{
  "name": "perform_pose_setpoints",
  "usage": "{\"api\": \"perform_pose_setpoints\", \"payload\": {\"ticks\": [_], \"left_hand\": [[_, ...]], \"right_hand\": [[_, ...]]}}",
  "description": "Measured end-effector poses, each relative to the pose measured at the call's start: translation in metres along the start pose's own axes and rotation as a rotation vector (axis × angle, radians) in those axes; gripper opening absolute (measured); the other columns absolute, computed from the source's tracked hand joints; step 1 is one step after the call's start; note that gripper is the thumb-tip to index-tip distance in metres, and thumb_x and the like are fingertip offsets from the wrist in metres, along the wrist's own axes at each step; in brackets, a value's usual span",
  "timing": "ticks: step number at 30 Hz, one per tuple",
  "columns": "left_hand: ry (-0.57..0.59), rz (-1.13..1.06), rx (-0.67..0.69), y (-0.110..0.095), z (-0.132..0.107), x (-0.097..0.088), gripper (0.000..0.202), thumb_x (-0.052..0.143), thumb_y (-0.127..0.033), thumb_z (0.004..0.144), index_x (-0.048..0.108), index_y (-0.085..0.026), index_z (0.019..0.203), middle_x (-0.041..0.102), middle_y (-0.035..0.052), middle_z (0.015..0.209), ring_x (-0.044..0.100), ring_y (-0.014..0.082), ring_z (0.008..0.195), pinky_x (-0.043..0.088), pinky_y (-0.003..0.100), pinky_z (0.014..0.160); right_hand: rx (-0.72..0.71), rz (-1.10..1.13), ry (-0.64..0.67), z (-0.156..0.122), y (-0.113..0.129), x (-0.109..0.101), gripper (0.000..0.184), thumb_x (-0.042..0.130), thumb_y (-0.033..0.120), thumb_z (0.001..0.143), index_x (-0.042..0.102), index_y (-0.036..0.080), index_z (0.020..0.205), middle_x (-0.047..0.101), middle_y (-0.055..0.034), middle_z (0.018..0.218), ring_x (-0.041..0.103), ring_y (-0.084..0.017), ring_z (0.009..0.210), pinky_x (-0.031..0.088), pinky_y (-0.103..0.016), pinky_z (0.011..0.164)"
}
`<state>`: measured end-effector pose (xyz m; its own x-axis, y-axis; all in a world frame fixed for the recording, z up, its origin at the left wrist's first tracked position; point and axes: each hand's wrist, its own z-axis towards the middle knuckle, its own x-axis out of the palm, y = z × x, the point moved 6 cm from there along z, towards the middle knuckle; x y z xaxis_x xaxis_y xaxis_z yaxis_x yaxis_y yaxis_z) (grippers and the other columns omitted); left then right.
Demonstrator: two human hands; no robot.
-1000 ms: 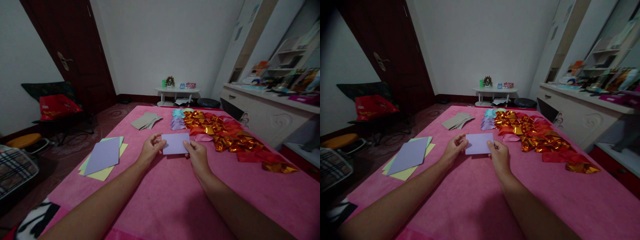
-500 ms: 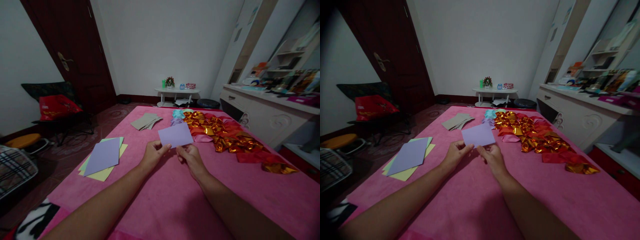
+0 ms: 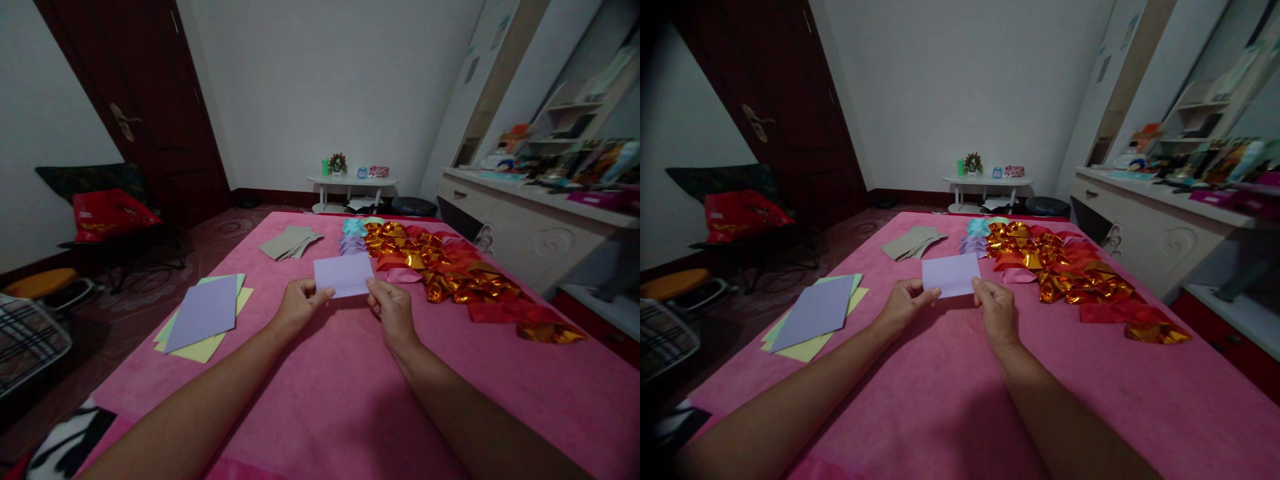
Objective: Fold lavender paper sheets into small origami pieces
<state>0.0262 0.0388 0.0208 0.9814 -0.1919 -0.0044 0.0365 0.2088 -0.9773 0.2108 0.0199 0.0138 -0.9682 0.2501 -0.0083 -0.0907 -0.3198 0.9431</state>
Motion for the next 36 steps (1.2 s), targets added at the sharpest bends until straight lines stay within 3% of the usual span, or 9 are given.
{"api": "perform_pose_setpoints", "payload": {"ticks": [4,7,11,15,19,26,31,34,36], "left_hand": [[-0.140,-0.087,-0.020,0.005,0.004,-0.020,0.038,0.073,-0.044,0.067,0.056,-0.012,0.055,0.046,-0.0035,0.047,0.035,0.0052,0.042,0.024,0.020,0.043],[-0.188,-0.133,-0.015,0.008,0.005,-0.023,0.038,0.071,-0.044,0.069,0.054,-0.013,0.056,0.044,-0.0044,0.046,0.034,0.0049,0.041,0.024,0.020,0.042],[-0.056,-0.111,-0.009,0.005,0.001,-0.002,0.034,0.074,-0.041,0.068,0.061,-0.011,0.060,0.052,-0.0012,0.051,0.042,0.0067,0.045,0.030,0.020,0.045],[0.128,-0.210,0.010,-0.003,-0.008,0.023,0.029,0.074,-0.038,0.069,0.070,-0.010,0.077,0.068,0.0067,0.073,0.057,0.0132,0.061,0.043,0.024,0.059],[0.085,-0.252,-0.019,-0.004,-0.011,0.030,0.031,0.078,-0.037,0.065,0.069,-0.010,0.076,0.068,0.0071,0.071,0.058,0.0141,0.059,0.044,0.025,0.058],[-0.114,-0.088,0.021,0.000,-0.005,0.009,0.032,0.075,-0.040,0.066,0.064,-0.010,0.059,0.058,0.0020,0.055,0.046,0.0098,0.051,0.035,0.023,0.050],[0.006,-0.019,-0.063,0.013,-0.001,0.003,0.041,0.068,-0.049,0.071,0.063,-0.011,0.055,0.057,0.0029,0.052,0.044,0.0091,0.047,0.032,0.022,0.049],[0.018,-0.028,-0.075,0.019,0.000,0.001,0.048,0.055,-0.051,0.081,0.062,-0.011,0.055,0.057,0.0042,0.051,0.045,0.0091,0.046,0.032,0.021,0.048],[-0.021,-0.050,-0.032,0.017,0.002,-0.002,0.038,0.059,-0.046,0.080,0.063,-0.011,0.065,0.060,0.0035,0.057,0.049,0.0097,0.050,0.036,0.021,0.051]], "right_hand": [[0.022,0.083,-0.070,0.005,0.000,-0.008,0.043,0.055,0.045,0.084,0.042,0.019,0.051,0.038,0.0056,0.046,0.031,-0.008,0.043,0.022,-0.023,0.042],[0.095,0.153,0.003,0.003,-0.004,0.002,0.040,0.053,0.051,0.084,0.051,0.018,0.061,0.043,0.0054,0.050,0.034,-0.007,0.041,0.022,-0.022,0.040],[0.149,0.122,0.180,-0.005,-0.007,0.021,0.043,0.052,0.057,0.083,0.056,0.017,0.067,0.051,0.0030,0.052,0.041,-0.008,0.041,0.029,-0.022,0.042],[0.093,0.023,0.087,-0.008,-0.004,0.020,0.042,0.057,0.054,0.082,0.056,0.016,0.061,0.048,0.0032,0.046,0.042,-0.009,0.041,0.031,-0.023,0.043],[0.065,0.027,0.097,-0.011,0.000,0.024,0.042,0.059,0.051,0.081,0.055,0.017,0.058,0.047,0.0038,0.043,0.042,-0.009,0.041,0.031,-0.023,0.043],[0.090,-0.037,0.120,-0.010,-0.002,0.021,0.040,0.061,0.049,0.079,0.059,0.016,0.058,0.052,0.0015,0.046,0.043,-0.010,0.041,0.032,-0.023,0.043],[0.049,0.056,0.052,0.001,-0.002,0.009,0.025,0.067,0.042,0.074,0.066,0.017,0.078,0.061,0.0007,0.064,0.052,-0.013,0.056,0.039,-0.024,0.051],[0.030,0.046,0.042,0.005,-0.005,0.005,0.020,0.068,0.038,0.073,0.065,0.018,0.075,0.059,0.0016,0.065,0.052,-0.014,0.058,0.039,-0.024,0.051],[0.034,0.026,0.070,0.006,-0.006,0.006,0.018,0.068,0.035,0.073,0.064,0.018,0.072,0.059,0.0013,0.065,0.052,-0.014,0.058,0.040,-0.024,0.052]]}}
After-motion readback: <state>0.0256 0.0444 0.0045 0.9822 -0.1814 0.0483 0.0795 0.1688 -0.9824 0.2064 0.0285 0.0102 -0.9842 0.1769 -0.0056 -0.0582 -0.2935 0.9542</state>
